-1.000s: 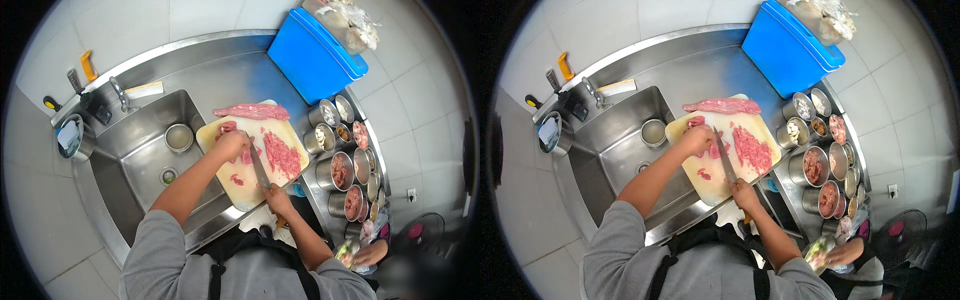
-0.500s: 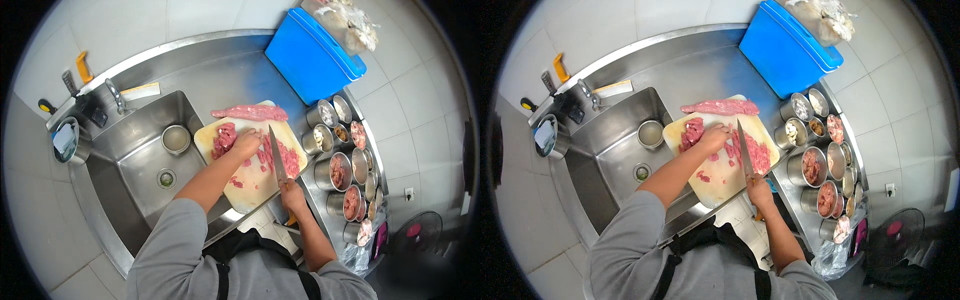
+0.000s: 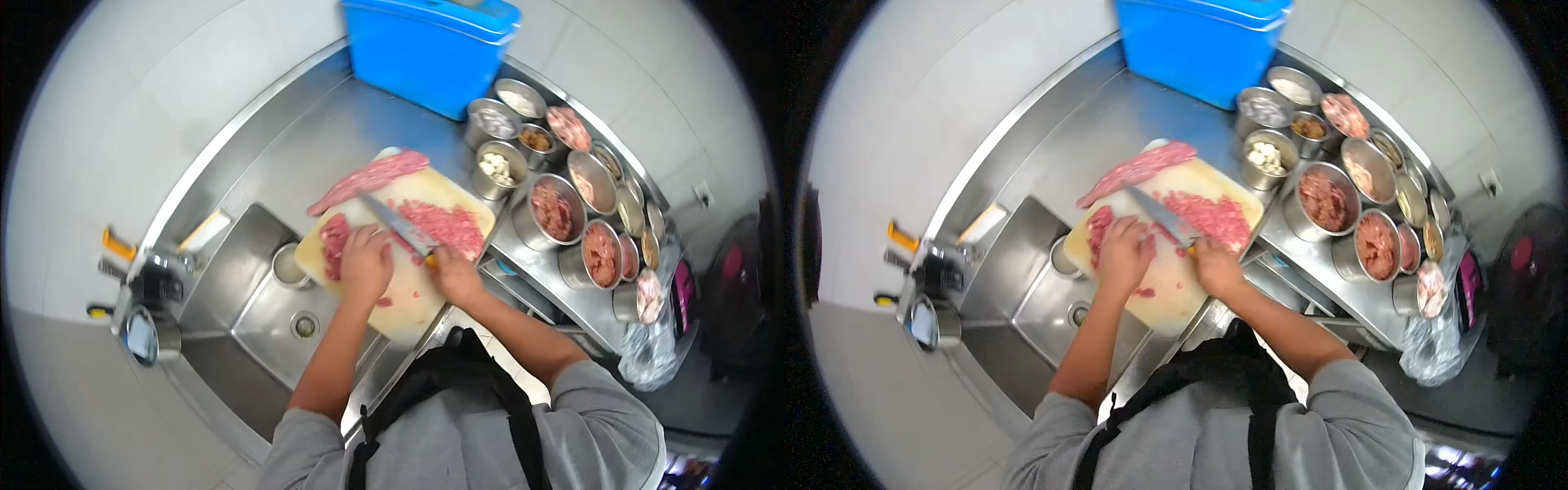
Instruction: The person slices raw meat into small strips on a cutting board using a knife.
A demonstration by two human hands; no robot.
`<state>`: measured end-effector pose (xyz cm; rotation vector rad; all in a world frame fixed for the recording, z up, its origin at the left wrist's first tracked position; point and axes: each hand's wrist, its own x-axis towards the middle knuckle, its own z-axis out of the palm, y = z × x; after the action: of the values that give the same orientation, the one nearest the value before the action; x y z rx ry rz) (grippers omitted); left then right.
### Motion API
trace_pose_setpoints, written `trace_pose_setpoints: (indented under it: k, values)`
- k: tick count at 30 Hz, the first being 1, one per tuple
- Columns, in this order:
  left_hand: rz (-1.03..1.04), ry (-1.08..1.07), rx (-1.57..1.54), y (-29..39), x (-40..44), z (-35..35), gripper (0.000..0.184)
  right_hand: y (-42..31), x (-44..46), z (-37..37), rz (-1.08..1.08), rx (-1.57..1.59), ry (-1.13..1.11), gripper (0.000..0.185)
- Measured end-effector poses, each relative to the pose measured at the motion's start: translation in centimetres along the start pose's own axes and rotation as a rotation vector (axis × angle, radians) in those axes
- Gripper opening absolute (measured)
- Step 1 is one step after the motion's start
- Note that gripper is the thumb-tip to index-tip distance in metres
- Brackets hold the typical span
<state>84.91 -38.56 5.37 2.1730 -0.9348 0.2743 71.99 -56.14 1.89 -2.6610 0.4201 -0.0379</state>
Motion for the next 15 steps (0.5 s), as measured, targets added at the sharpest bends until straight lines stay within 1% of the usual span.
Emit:
trace_pose_setpoints:
  k: [1, 2, 3, 4, 5, 6, 7, 8, 10, 11, 12, 13, 14, 15]
  values:
    - [-0.022, -0.029, -0.007, 0.5, -0.3, 0.1, 0.028, 0.6, 0.0, 0.1, 0.029, 0.018, 0.028, 0.035]
    - [-0.044, -0.058, -0.016, 0.7, -0.6, 0.0, 0.028, 0.6, -0.2, -0.6, 0.021, 0.039, -0.01, 0.038]
    - [-0.088, -0.085, -0.006, 0.9, -1.1, 0.4, 0.031, 1.4, -1.0, -1.7, 0.016, 0.059, -0.051, 0.041]
    - [-0.14, -0.111, 0.005, 1.2, -1.8, 1.1, 0.035, 2.8, -2.3, -3.0, 0.048, 0.07, -0.032, 0.041]
    - [-0.119, -0.127, 0.003, 1.4, -2.6, 1.8, 0.035, 4.0, -3.7, -4.5, -0.081, 0.119, 0.117, 0.038]
    - [-0.152, -0.089, 0.034, 1.7, -3.6, 2.4, 0.04, 5.1, -4.9, -6.1, -0.229, 0.169, 0.258, 0.034]
    - [-0.205, -0.039, 0.078, 2.6, -4.1, 3.0, 0.044, 6.6, -6.6, -8.0, -0.225, 0.206, 0.24, 0.034]
    - [-0.239, -0.015, 0.115, 3.9, -4.1, 3.5, 0.044, 8.3, -8.3, -10.0, -0.246, 0.251, 0.209, 0.034]
    - [-0.355, -0.042, 0.099, 6.9, -4.1, 4.1, 0.051, 12.4, -11.6, -12.8, -0.113, 0.324, -0.029, 0.024]
    - [-0.408, -0.002, 0.143, 8.0, -4.2, 4.7, 0.051, 14.0, -12.9, -14.3, -0.106, 0.347, -0.025, 0.018]
    - [-0.375, 0.082, 0.117, 8.7, -3.7, 6.0, 0.052, 15.5, -13.8, -15.7, -0.098, 0.37, -0.014, 0.014]
    - [-0.33, 0.165, 0.088, 9.3, -2.9, 7.1, 0.053, 16.6, -14.7, -17.0, -0.045, 0.453, 0.001, 0.012]
    - [-0.33, 0.197, 0.113, 10.0, -1.8, 8.2, 0.054, 17.6, -15.5, -18.2, 0.024, 0.534, 0.015, 0.011]
    - [-0.327, 0.219, 0.133, 10.7, -0.7, 9.2, 0.054, 18.7, -16.0, -19.1, -0.006, 0.54, -0.011, 0.011]
